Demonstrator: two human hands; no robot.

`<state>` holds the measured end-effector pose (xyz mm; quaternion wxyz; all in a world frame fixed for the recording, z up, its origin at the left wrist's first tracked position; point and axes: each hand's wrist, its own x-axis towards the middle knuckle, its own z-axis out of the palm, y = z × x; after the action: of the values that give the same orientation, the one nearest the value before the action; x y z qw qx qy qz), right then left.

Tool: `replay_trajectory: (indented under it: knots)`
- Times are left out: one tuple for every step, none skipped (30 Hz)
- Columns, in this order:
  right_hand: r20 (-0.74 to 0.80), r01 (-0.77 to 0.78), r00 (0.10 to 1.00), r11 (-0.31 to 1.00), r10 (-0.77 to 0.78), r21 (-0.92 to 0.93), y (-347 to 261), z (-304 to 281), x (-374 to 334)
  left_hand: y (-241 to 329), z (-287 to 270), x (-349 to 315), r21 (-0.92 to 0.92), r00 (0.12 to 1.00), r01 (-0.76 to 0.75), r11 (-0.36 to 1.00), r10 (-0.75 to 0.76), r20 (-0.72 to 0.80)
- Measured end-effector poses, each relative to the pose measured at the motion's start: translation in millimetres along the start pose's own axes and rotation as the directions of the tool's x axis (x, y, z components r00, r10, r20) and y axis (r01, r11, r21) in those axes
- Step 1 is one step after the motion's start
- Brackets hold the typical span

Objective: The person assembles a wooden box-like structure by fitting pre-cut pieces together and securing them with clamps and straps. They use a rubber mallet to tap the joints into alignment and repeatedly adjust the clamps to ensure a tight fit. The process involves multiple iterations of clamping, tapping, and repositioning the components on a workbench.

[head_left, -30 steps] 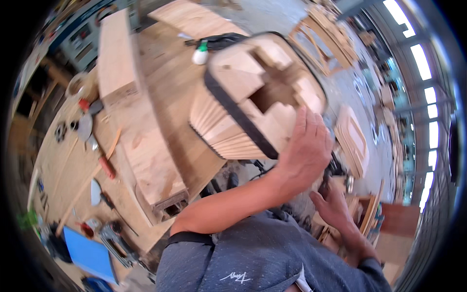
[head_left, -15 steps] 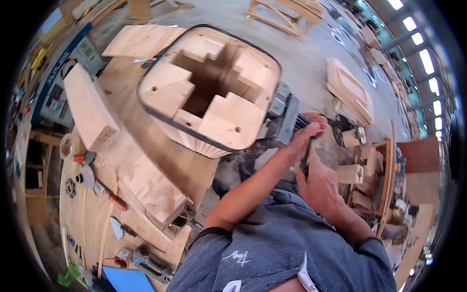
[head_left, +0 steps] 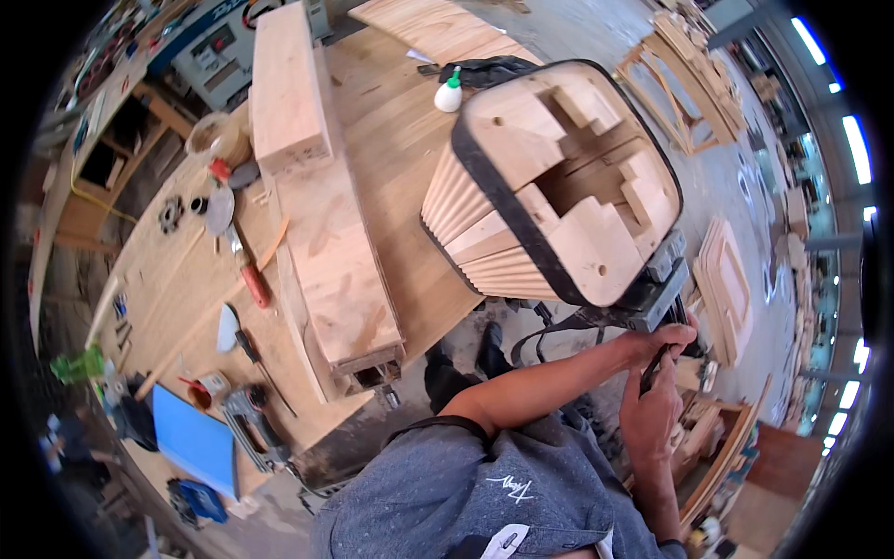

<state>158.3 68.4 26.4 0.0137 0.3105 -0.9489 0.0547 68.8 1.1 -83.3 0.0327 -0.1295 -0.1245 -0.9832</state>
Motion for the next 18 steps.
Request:
replay_trajectory:
  knots:
    - [-0.011, 0.001, 1.000, 1.000, -0.001, -0.001, 0, 1, -1, -2, 2, -1, -0.002, 1.000, -0.020, 1.000, 0.020, -0.003]
    - [-0.034, -0.013, 0.999, 1.000, 0.014, 0.011, -3, 2, -3, -3, 2, -2, 0.002, 0.999, -0.045, 0.999, 0.045, -0.002]
    - [-0.036, 0.008, 0.999, 1.000, -0.008, -0.012, -2, 3, -3, -4, 2, -2, 0.004, 0.998, -0.067, 0.998, 0.067, -0.002]
    - [-0.038, 0.027, 0.999, 0.999, -0.029, -0.036, 0, 4, -3, -4, 2, -2, -0.026, 0.997, -0.070, 0.997, 0.071, 0.010]
    - [-0.040, 0.048, 0.998, 0.997, -0.050, -0.059, 1, 3, -1, -13, -6, 2, -0.061, 0.999, -0.039, 0.997, 0.039, 0.006]
    - [-0.019, 0.068, 0.997, 0.996, -0.069, -0.054, -6, 0, 3, -25, -20, 11, -0.090, 1.000, -0.024, 0.996, 0.025, 0.003]
    - [0.001, 0.071, 0.997, 0.996, -0.071, -0.051, -12, -6, 5, -30, -26, 18, -0.124, 1.000, 0.007, 0.992, -0.007, 0.005]
    - [0.023, 0.027, 0.999, 0.999, -0.026, -0.043, -5, -11, 6, -27, -15, 9, -0.190, 0.991, 0.101, 0.977, -0.115, -0.064]
    - [0.060, 0.033, 0.998, 0.999, -0.032, -0.020, 3, -17, 10, -25, -15, 3, -0.214, 0.991, 0.064, 0.975, -0.087, -0.102]
    - [0.097, 0.038, 0.995, 0.999, -0.038, 0.003, 16, -27, 15, -24, -11, -3, -0.237, 0.988, 0.026, 0.971, -0.061, -0.141]
    - [0.130, 0.028, 0.991, 0.999, -0.031, 0.027, 26, -35, 16, -28, -6, -6, -0.261, 0.983, 0.002, 0.965, -0.050, -0.176]
    - [0.152, -0.021, 0.988, 0.998, 0.011, 0.061, 23, -48, 24, -31, -13, -6, -0.248, 0.984, 0.016, 0.969, -0.060, -0.170]
    - [0.217, -0.050, 0.975, 0.997, 0.036, 0.058, 18, -62, 37, -34, -18, -6, -0.241, 0.987, 0.000, 0.970, -0.038, -0.154]
    - [0.281, -0.087, 0.958, 0.994, 0.065, 0.064, 13, -75, 50, -33, -23, -10, -0.228, 0.990, -0.008, 0.974, -0.025, -0.141]
    - [0.343, -0.125, 0.935, 0.990, 0.094, 0.069, 12, -81, 55, -32, -26, -12, -0.215, 0.992, -0.015, 0.976, -0.013, -0.127]
    - [0.283, -0.100, 0.956, 0.993, 0.080, 0.056, 15, -76, 52, -32, -26, -11, -0.237, 0.998, -0.025, 0.971, 0.010, -0.065]
    - [0.216, -0.028, 0.976, 0.999, 0.019, 0.041, 18, -73, 50, -33, -27, -10, -0.233, 0.998, -0.008, 0.972, -0.007, -0.064]
    - [0.149, 0.041, 0.988, 0.999, -0.044, 0.020, 21, -70, 48, -33, -29, -8, -0.231, 0.998, 0.009, 0.973, -0.025, -0.064]
